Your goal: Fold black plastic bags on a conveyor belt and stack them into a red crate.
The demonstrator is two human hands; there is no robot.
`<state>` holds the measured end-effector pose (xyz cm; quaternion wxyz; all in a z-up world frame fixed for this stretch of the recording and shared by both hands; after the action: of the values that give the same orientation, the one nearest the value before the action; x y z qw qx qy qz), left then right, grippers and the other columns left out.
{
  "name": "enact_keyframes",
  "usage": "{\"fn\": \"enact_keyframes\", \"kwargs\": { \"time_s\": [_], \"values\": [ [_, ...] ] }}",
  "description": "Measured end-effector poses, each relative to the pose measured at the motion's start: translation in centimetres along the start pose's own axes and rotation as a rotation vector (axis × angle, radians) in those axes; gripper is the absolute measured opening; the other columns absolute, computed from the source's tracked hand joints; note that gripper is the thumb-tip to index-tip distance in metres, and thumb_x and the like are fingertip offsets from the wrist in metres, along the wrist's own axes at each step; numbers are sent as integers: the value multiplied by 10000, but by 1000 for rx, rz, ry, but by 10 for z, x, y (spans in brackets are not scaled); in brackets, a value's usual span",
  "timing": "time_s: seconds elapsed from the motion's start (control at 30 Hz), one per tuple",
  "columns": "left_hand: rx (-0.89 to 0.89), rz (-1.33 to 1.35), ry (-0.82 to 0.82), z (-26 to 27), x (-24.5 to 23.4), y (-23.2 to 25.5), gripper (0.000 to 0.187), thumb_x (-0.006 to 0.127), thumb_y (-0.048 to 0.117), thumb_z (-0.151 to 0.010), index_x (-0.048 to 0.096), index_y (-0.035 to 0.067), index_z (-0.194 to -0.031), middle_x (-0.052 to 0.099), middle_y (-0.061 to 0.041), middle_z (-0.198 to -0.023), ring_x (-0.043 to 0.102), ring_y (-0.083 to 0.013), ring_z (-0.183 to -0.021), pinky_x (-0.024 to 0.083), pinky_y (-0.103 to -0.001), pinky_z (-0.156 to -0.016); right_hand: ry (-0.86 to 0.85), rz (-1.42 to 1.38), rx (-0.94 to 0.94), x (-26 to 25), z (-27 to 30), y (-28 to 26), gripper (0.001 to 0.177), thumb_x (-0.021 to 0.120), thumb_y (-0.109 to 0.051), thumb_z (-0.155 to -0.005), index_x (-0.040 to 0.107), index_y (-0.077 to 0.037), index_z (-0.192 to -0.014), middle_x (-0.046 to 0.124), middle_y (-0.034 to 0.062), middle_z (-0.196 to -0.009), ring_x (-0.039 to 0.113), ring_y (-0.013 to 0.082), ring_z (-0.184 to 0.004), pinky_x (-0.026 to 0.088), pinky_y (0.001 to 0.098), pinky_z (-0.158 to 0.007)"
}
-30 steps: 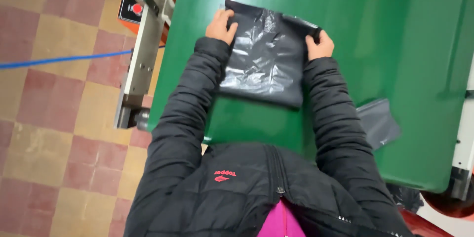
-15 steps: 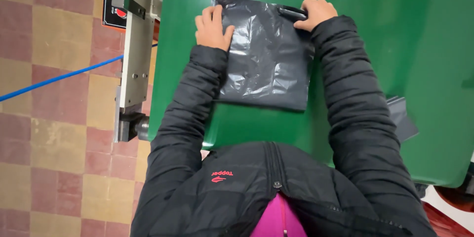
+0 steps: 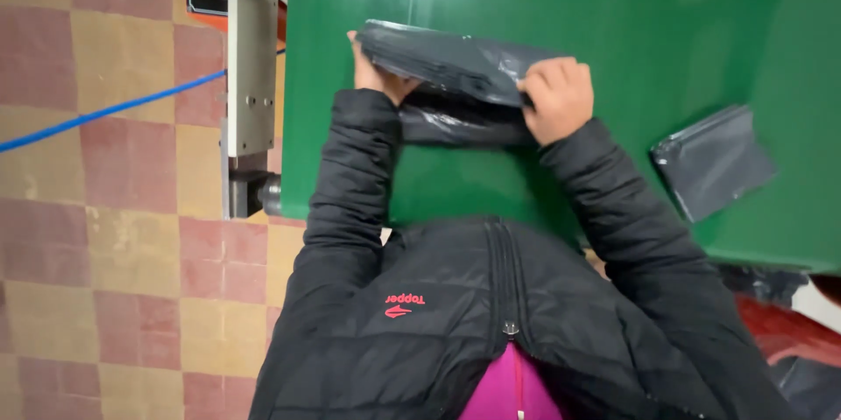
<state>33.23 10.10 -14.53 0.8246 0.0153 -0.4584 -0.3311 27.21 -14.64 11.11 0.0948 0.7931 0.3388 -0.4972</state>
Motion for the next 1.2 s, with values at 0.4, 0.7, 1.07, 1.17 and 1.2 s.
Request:
{"fn": "enact_keyframes", "kwargs": {
  "time_s": [0.4, 0.7, 1.07, 1.17, 1.2],
  "values": [
    [1487, -2161, -150, 234, 115, 16, 615, 801, 346, -723, 620, 73, -1244, 667, -167, -1252, 587, -369, -1227, 478, -496, -996, -48, 54, 57, 33, 74, -27, 221, 728, -17, -788, 659, -78, -989, 647, 74, -1151, 604, 294, -1123, 489, 421, -913],
    [667, -2372, -792, 170, 124, -76, 200, 712, 320, -847, 722, 129, -905, 688, -43, -865, 689, -306, -851, 529, -451, -717, -195, -384, -98, 44, 75, -108, 690, 724, -70, -672, 536, 87, -1317, 558, 269, -1357, 502, 457, -1324, 381, 565, -1120],
    [373, -1691, -613, -27, 64, -92, 398, 486, 407, -1025, 683, 60, -1020, 731, -143, -983, 697, -305, -929, 538, -417, -816, 246, -1472, 1083, 139, 212, 15, 307, 533, -57, -1096, 561, 26, -1390, 676, 168, -1273, 685, 237, -1089, 539, 430, -998],
    [564, -1842, -460, 22, 107, -88, 403, 557, 434, -1032, 629, 39, -998, 692, -181, -960, 666, -353, -917, 525, -450, -805, 401, -1736, 1310, 134, 202, 17, 362, 452, -94, -1048, 509, -27, -1399, 658, 103, -1341, 689, 250, -1165, 588, 418, -976],
    [646, -1981, -287, 45, 126, -82, 430, 646, 448, -1011, 581, 26, -960, 662, -202, -924, 643, -389, -888, 522, -475, -776, 413, -1787, 1356, 138, 202, 18, 357, 433, -108, -1037, 512, -32, -1377, 667, 97, -1324, 692, 258, -1170, 604, 425, -979]
  ]
}}
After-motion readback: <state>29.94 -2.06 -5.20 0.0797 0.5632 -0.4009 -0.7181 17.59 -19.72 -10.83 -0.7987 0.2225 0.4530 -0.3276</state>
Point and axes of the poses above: each hand's wrist, its own z-axis away from the middle knuckle, its own x-axis out of the palm, y = z × x, the point moved 8 cm from there along -z, towards the middle knuckle
